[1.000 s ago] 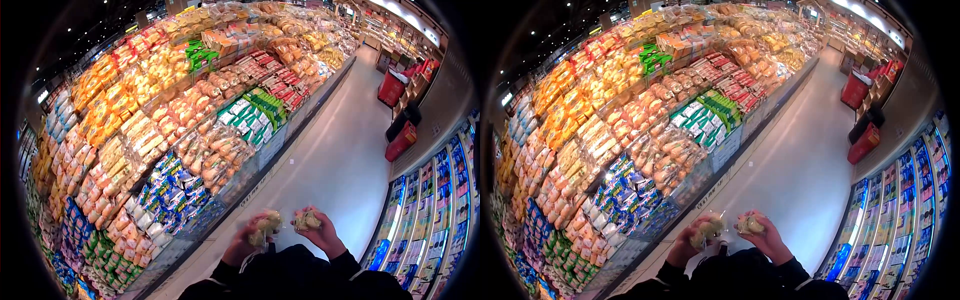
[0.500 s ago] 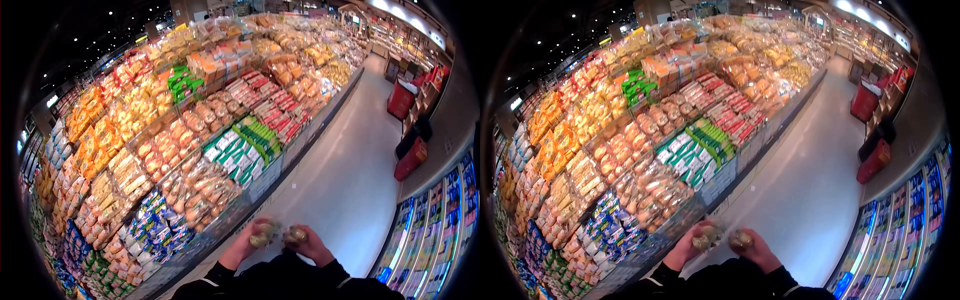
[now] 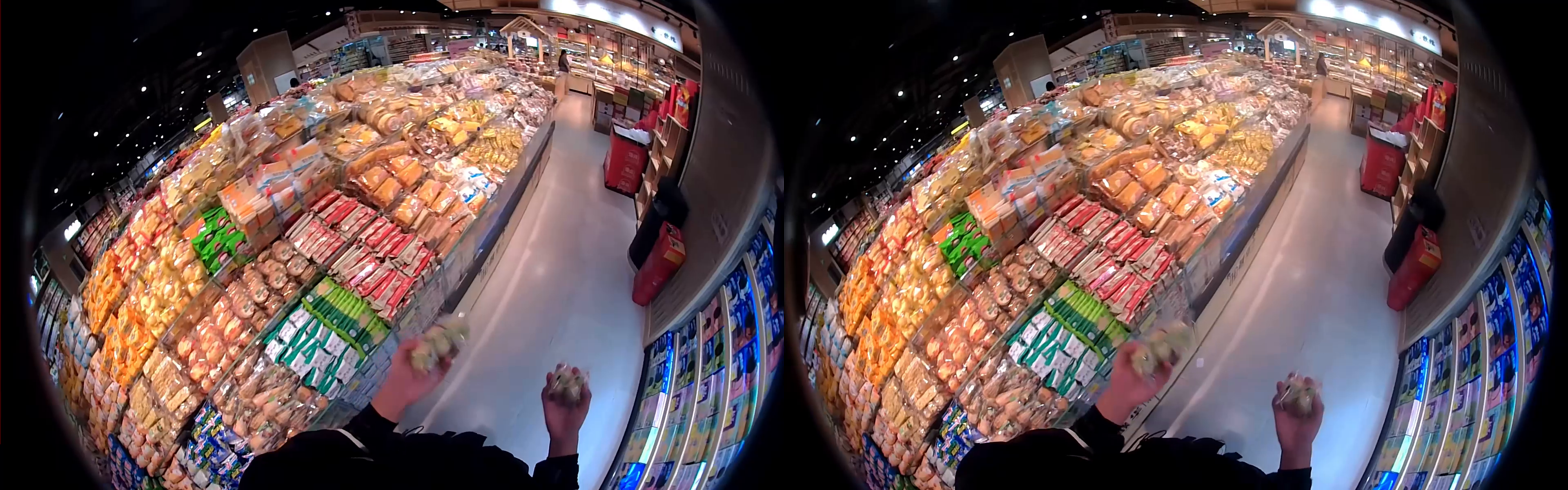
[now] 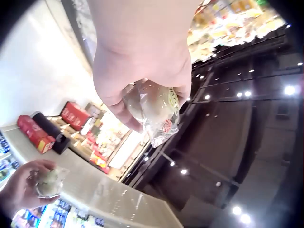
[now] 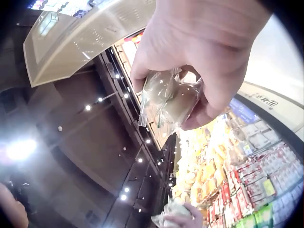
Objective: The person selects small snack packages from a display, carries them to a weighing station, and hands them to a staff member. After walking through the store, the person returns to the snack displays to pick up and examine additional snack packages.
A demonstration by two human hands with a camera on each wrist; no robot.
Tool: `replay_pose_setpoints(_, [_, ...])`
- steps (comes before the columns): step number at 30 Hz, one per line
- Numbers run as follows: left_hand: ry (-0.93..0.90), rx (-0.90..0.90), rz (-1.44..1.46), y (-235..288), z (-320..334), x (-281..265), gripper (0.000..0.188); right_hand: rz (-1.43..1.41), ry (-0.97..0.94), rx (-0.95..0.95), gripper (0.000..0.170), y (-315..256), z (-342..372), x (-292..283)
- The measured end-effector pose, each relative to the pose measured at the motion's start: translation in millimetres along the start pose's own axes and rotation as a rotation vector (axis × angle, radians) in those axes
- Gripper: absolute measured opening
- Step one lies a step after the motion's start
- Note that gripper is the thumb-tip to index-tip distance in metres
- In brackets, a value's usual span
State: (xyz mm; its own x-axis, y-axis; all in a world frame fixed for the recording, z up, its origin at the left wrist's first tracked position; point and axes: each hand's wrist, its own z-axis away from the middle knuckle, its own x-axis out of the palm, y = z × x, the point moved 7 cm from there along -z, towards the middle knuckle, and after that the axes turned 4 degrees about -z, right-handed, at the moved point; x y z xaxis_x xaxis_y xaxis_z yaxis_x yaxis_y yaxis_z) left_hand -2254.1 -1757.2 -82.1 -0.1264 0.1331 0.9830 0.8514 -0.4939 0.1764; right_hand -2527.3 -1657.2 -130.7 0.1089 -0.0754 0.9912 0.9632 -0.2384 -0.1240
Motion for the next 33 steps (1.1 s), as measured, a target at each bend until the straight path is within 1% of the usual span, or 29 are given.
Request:
replay_pose_setpoints(2, [0.171,-0.282,-0.184,-46.2,-18.8,-5.2,0.046,0.168,0.073,0.025,0.035,-2.1,5.3,-23.0])
replay_pose_setpoints(4, [0.141,-0.302,-0.176,-59.9,-50.1,-8.9,0.048,0.181,0.084,-0.008,0.036,-16.5,2.9,-32.8])
replay_pose_setpoints(6, [0.115,-0.318,-0.168,-62.4,-77.8,-8.1,0.049,0.193,0.098,-0.035,0.037,-32.0,-9.8,-38.3])
replay_pose_setpoints(8, [0.089,-0.204,-0.213,-44.1,-115.6,-0.8,0.05,0.108,0.1,-0.164,0.038,-61.5,-32.4,-41.5])
replay_pose_setpoints(9, [0.094,-0.169,-0.248,-37.0,-132.0,-2.1,0.051,0.089,0.191,-0.232,0.039,-73.0,-43.1,-47.3])
replay_pose_setpoints(12, [0.06,-0.129,-0.264,-29.1,-175.9,-10.9,0.054,0.111,0.175,-0.22,0.04,-81.3,-89.3,-49.3])
replay_pose_setpoints(13, [0.06,-0.125,-0.257,-30.5,-187.9,-22.4,0.054,0.125,0.16,-0.165,0.039,-75.6,-106.5,-48.2])
replay_pose_setpoints(14, [0.077,-0.22,-0.177,-41.2,-197.2,-40.7,0.053,0.182,0.186,-0.105,0.037,-69.3,-125.0,-50.0])
replay_pose_setpoints(15, [0.087,-0.315,-0.096,-50.4,-210.3,-47.1,0.052,0.256,0.131,-0.035,0.036,-61.3,-146.0,-42.5])
replay_pose_setpoints(16, [0.07,-0.312,-0.083,-48.8,-228.6,-50.7,0.052,0.336,0.074,0.032,0.035,-56.8,-168.6,-34.1])
replay_pose_setpoints(17, [0.085,-0.306,-0.124,-42.8,-246.8,-55.1,0.053,0.396,0.088,0.074,0.036,-60.1,-191.9,-33.0])
replay_pose_setpoints(18, [0.102,-0.301,-0.161,-35.8,-263.8,-54.1,0.053,0.421,0.079,0.066,0.036,-71.9,-218.0,-24.7])
replay_pose_setpoints(19, [0.121,-0.225,-0.186,-15.6,-286.4,-43.1,0.05,0.441,0.052,-0.002,0.036,-89.3,-248.6,-9.5])
replay_pose_setpoints(20, [0.088,-0.147,-0.176,6.4,-314.6,-43.9,0.047,0.455,0.027,-0.07,0.037,-105.7,-279.0,8.7])
replay_pose_setpoints(21, [0.127,-0.022,-0.162,29.4,-341.6,-43.8,0.047,0.451,-0.088,-0.004,0.037,-116.4,-306.2,46.4])
replay_pose_setpoints(22, [0.132,0.073,-0.189,51.0,-362.6,-34.9,0.049,0.403,-0.054,-0.116,0.038,-147.3,-337.8,43.9])
replay_pose_setpoints(23, [0.138,0.168,-0.213,70.7,-381.4,-25.0,0.05,0.445,-0.136,-0.129,0.04,-152.0,-355.9,92.6])
replay_pose_setpoints(24, [0.113,0.202,-0.209,82.4,-397.4,-11.1,0.053,0.463,-0.248,-0.201,0.041,-164.7,-377.0,118.3])
replay_pose_setpoints(25, [0.058,0.22,-0.213,91.8,-410.7,-4.1,0.053,0.41,-0.226,-0.314,0.041,-177.6,-396.4,126.8])
replay_pose_setpoints(26, [0.009,0.241,-0.217,97.3,-424.0,-0.2,0.053,0.354,-0.203,-0.423,0.04,-189.2,-412.9,130.7])
replay_pose_setpoints(27, [0.016,0.244,-0.205,93.9,-435.1,-1.5,0.053,0.367,-0.199,-0.416,0.04,-189.0,-427.5,130.8])
replay_pose_setpoints(29, [0.136,0.227,-0.216,81.2,-445.9,-14.1,0.053,0.237,-0.123,-0.422,0.04,-184.1,-450.1,110.5])
replay_pose_setpoints(30, [0.143,0.141,-0.198,66.1,-450.8,-24.9,0.054,0.279,-0.085,-0.358,0.039,-178.5,-461.7,85.9])
replay_pose_setpoints(32, [0.164,0.028,-0.391,40.7,-455.5,-41.6,0.052,0.421,-0.053,-0.313,0.04,-152.8,-477.4,70.9])
replay_pose_setpoints(33, [0.171,0.033,-0.396,42.6,-463.6,-48.6,0.052,0.458,-0.111,-0.275,0.044,-154.9,-486.7,62.1])
